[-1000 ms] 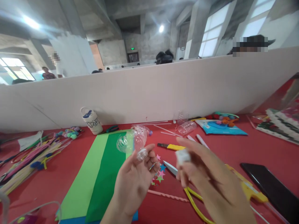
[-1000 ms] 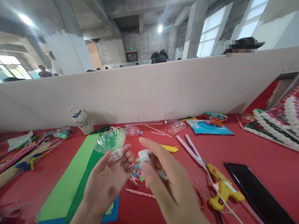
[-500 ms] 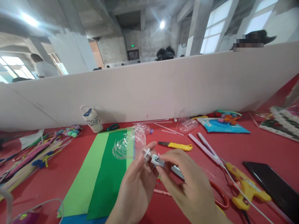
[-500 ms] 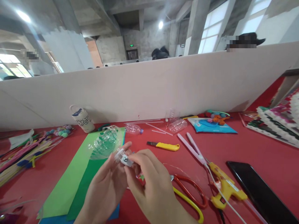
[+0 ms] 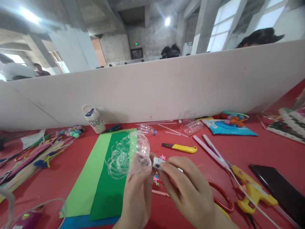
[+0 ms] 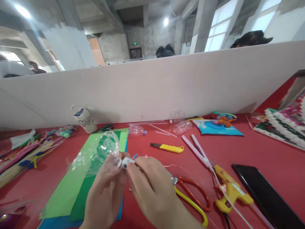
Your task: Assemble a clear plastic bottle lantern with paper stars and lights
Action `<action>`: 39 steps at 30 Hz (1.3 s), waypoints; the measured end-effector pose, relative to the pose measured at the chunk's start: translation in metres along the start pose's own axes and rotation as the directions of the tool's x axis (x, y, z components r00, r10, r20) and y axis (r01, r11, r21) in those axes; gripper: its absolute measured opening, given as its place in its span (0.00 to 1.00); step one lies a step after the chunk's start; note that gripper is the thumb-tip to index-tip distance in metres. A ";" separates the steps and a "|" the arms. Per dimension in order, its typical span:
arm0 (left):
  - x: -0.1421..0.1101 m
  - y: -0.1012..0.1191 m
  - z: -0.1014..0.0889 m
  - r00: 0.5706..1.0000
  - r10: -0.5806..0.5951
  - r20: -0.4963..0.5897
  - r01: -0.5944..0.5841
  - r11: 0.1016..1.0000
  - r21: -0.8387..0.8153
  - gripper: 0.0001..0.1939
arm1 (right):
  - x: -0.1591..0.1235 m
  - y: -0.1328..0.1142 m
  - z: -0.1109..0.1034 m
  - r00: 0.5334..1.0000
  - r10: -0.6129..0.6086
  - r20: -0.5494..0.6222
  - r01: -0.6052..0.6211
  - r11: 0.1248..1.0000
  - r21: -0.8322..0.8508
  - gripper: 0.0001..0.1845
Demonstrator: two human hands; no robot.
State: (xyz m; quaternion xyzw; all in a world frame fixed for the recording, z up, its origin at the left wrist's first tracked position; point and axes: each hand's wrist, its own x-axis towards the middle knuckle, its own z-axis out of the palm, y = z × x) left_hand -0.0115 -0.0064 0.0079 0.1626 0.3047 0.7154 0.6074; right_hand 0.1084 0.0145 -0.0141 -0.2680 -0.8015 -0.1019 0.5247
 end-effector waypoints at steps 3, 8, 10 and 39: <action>0.002 -0.002 0.000 0.999 -0.003 -0.033 0.004 1.000 0.017 0.14 | -0.001 -0.001 0.000 0.999 -0.032 0.019 0.031 0.999 0.042 0.15; 0.003 0.002 -0.004 1.000 0.018 -0.004 -0.018 0.999 0.036 0.12 | 0.005 -0.002 -0.002 0.999 0.016 0.037 -0.023 0.983 0.180 0.14; 0.003 0.004 -0.005 0.994 0.033 0.108 -0.041 0.996 0.075 0.12 | 0.007 -0.002 -0.003 0.997 0.051 0.060 -0.063 0.973 0.220 0.13; 0.009 0.006 -0.010 0.938 0.181 0.295 -0.281 0.896 0.344 0.15 | 0.015 0.000 -0.014 0.961 0.220 0.168 -0.260 0.926 0.273 0.13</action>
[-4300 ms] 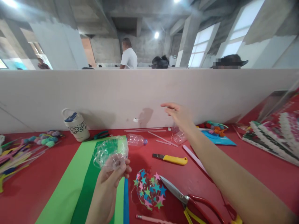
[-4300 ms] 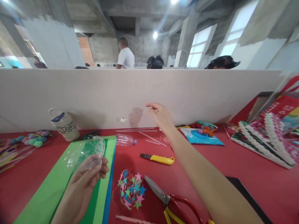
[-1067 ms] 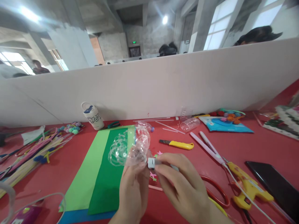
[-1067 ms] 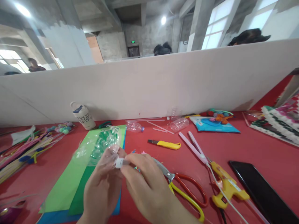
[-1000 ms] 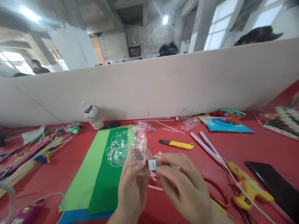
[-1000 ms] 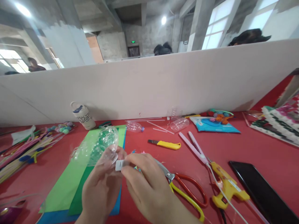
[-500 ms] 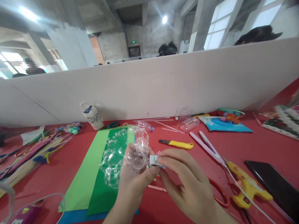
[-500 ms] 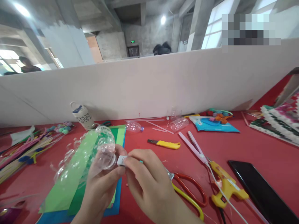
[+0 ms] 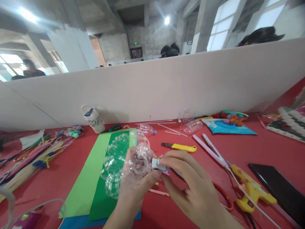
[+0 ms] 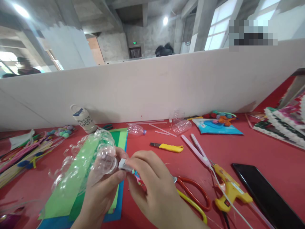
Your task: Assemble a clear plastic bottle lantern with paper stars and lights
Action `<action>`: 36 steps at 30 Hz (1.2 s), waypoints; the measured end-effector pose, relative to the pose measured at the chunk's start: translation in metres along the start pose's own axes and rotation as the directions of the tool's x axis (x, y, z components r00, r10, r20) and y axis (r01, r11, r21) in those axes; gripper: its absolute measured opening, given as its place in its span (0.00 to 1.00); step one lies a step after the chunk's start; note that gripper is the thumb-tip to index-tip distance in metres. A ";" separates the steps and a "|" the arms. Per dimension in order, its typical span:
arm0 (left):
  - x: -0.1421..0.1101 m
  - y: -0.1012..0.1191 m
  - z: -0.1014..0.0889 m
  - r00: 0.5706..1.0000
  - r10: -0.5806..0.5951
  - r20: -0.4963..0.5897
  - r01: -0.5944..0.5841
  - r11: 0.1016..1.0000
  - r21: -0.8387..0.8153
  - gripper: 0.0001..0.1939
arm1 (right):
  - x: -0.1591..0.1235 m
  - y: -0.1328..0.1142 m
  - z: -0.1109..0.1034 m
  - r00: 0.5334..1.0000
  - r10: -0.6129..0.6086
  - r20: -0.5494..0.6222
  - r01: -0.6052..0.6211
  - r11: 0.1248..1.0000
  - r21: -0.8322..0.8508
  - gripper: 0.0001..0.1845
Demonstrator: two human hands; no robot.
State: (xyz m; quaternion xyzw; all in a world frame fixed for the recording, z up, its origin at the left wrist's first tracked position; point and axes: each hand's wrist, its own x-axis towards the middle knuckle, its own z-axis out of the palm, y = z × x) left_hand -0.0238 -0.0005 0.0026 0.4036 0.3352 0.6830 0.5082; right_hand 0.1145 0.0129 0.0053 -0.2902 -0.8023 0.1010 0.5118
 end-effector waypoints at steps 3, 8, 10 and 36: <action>0.003 0.006 0.001 0.999 -0.022 -0.028 0.023 0.999 0.022 0.13 | 0.003 0.002 -0.008 0.996 0.058 0.063 -0.060 0.998 0.036 0.10; 0.011 0.009 -0.005 0.966 -0.248 0.077 0.248 0.969 0.006 0.10 | 0.010 0.009 -0.013 0.996 0.034 0.082 -0.033 0.999 -0.017 0.08; 0.012 0.007 -0.008 0.944 -0.309 0.116 0.313 0.949 -0.019 0.10 | 0.010 0.012 -0.012 0.995 -0.022 0.094 0.027 0.998 -0.053 0.08; 0.008 -0.004 -0.002 0.962 -0.272 0.026 0.273 0.958 -0.093 0.12 | 0.005 0.024 -0.002 0.998 -0.055 0.035 0.055 0.998 -0.006 0.09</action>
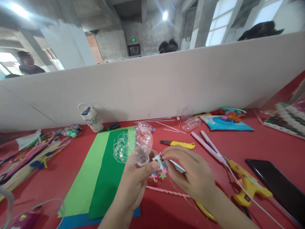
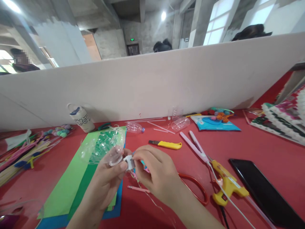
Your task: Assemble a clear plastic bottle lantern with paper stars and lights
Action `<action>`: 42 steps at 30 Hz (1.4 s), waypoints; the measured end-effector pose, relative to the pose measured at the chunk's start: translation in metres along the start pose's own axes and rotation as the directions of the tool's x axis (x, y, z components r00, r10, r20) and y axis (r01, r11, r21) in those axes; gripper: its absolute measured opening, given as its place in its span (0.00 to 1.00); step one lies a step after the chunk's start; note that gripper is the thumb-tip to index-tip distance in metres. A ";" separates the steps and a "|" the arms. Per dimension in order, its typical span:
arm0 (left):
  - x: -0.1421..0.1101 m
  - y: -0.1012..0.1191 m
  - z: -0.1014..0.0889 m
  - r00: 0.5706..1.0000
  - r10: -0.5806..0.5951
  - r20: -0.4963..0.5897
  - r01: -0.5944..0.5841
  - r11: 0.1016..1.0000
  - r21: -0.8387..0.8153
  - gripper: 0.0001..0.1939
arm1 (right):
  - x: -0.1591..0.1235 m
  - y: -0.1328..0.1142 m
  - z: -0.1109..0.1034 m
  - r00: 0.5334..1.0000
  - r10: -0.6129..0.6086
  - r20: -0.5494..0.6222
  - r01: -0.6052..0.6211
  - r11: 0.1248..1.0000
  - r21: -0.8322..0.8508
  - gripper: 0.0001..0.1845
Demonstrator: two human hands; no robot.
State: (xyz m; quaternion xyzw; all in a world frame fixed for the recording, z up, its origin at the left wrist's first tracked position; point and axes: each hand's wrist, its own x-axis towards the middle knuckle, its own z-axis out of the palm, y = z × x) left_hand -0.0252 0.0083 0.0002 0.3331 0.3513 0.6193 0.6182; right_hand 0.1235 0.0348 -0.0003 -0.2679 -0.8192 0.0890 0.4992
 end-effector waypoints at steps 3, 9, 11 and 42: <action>0.002 0.000 -0.003 1.000 0.006 -0.023 -0.006 1.000 -0.019 0.11 | 0.001 0.001 0.000 0.994 0.107 -0.038 -0.104 0.992 0.071 0.07; 0.005 0.004 -0.008 0.999 0.031 -0.034 -0.032 0.999 -0.025 0.09 | 0.003 0.001 -0.002 0.982 0.180 -0.056 -0.177 0.982 0.067 0.06; 0.006 0.005 -0.008 1.000 0.015 -0.010 -0.016 0.999 -0.041 0.10 | 0.003 0.001 0.000 0.986 0.160 -0.054 -0.156 0.985 0.071 0.06; 0.005 0.004 -0.007 0.997 -0.020 0.076 0.025 0.998 -0.063 0.09 | 0.001 -0.003 0.000 0.998 0.045 -0.042 -0.045 0.999 0.000 0.07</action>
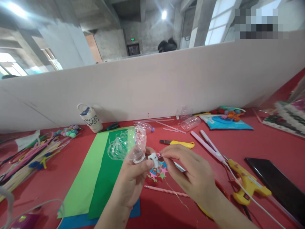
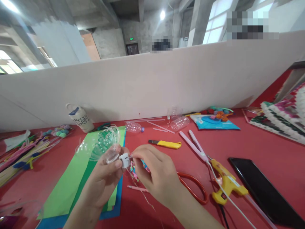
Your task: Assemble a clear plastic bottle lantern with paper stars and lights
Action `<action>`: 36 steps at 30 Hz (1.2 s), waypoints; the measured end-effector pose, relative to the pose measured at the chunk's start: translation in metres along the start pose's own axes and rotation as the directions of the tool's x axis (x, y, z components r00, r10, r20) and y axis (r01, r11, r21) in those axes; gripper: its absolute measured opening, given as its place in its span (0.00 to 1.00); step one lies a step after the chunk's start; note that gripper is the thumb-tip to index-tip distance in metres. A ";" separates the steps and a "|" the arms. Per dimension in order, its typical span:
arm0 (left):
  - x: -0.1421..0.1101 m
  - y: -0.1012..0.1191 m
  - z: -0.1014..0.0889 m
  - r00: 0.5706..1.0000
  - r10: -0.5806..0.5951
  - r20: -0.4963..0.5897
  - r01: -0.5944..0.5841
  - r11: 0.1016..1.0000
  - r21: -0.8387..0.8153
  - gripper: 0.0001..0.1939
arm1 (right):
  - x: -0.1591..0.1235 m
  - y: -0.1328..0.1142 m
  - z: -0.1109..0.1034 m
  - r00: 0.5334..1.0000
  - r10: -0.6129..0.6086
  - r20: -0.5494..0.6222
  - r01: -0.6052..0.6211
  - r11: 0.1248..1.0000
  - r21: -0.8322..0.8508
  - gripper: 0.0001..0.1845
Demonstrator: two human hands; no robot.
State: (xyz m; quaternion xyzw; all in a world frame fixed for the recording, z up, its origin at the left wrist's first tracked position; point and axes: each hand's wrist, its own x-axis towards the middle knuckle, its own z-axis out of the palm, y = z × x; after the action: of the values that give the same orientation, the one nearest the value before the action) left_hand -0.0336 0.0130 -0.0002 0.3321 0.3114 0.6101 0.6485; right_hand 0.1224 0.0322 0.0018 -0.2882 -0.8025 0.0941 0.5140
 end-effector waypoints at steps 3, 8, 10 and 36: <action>-0.001 0.000 0.001 1.000 0.003 0.023 -0.003 1.000 -0.009 0.09 | -0.002 0.001 0.000 1.000 -0.031 0.000 0.031 0.999 -0.006 0.06; -0.003 -0.001 0.000 1.000 0.001 0.017 -0.001 1.000 -0.005 0.09 | -0.005 0.001 0.000 0.998 -0.054 0.020 0.055 0.998 -0.022 0.08; -0.003 -0.002 0.000 1.000 0.002 0.018 -0.002 1.000 -0.004 0.09 | -0.006 0.001 0.000 0.997 -0.071 0.021 0.071 0.997 -0.032 0.08; 0.000 -0.002 -0.001 1.000 -0.013 0.022 0.013 1.000 -0.021 0.08 | -0.001 -0.002 0.000 0.999 -0.022 -0.036 0.021 1.000 -0.003 0.09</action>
State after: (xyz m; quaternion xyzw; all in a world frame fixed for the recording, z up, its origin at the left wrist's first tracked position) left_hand -0.0335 0.0129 -0.0021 0.3298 0.2997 0.6056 0.6593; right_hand 0.1218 0.0298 0.0018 -0.2819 -0.7963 0.0823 0.5289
